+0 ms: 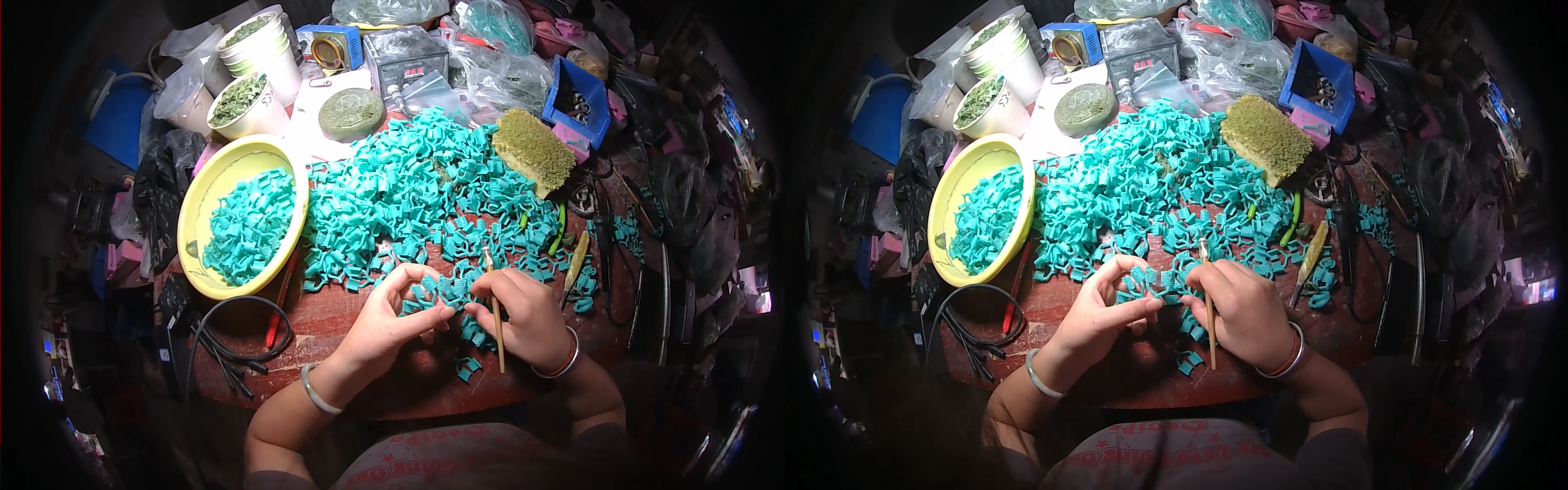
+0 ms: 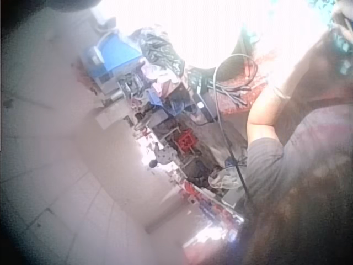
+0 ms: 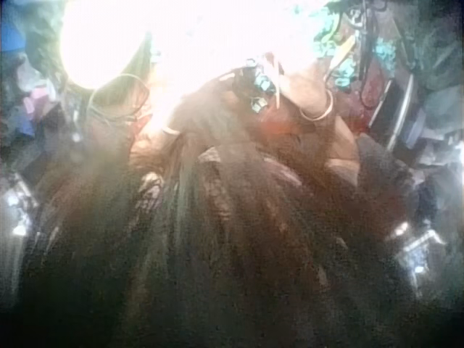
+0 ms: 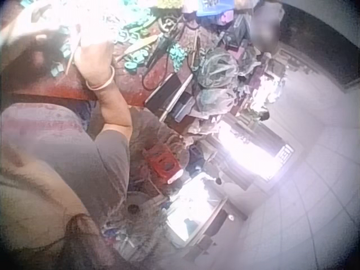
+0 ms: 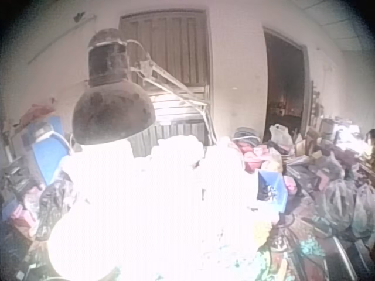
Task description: The person joins small blue wax components using a heated tool. They pick up a piece from a pile on the table, apply the tip of the tool to join or smooth sections, and handle the pieces by hand.
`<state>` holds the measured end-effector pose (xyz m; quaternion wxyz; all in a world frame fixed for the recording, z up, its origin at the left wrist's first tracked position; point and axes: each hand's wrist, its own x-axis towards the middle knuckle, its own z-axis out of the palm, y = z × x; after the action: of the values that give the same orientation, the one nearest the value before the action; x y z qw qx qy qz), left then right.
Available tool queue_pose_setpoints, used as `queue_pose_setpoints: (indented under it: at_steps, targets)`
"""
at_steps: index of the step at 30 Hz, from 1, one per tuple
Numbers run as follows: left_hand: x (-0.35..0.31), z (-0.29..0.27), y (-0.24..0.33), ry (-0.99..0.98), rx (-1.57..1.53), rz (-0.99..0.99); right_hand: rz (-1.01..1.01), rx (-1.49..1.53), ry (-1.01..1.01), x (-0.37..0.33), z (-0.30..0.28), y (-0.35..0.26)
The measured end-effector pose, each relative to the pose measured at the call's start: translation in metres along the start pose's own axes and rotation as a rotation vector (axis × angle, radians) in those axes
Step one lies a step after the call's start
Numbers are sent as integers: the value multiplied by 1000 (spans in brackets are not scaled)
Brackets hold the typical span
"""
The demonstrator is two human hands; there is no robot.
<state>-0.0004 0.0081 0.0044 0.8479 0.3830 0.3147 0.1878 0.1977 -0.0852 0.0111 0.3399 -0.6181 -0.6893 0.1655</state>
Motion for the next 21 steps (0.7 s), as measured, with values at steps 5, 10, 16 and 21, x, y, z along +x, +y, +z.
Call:
queue_pose_setpoints:
  at_steps: [5,10,16,21]
  targets:
    - [-1,-2,-2,-4,36,28,-39,-64,-24,1,3,0]
    - [0,-2,-3,-31,55,45,-40,-109,-50,0,1,-1]
    - [1,-2,-4,-20,50,42,-19,-97,-79,-2,3,1]
    - [-2,-2,-2,-9,56,28,-16,-73,-78,0,2,0]
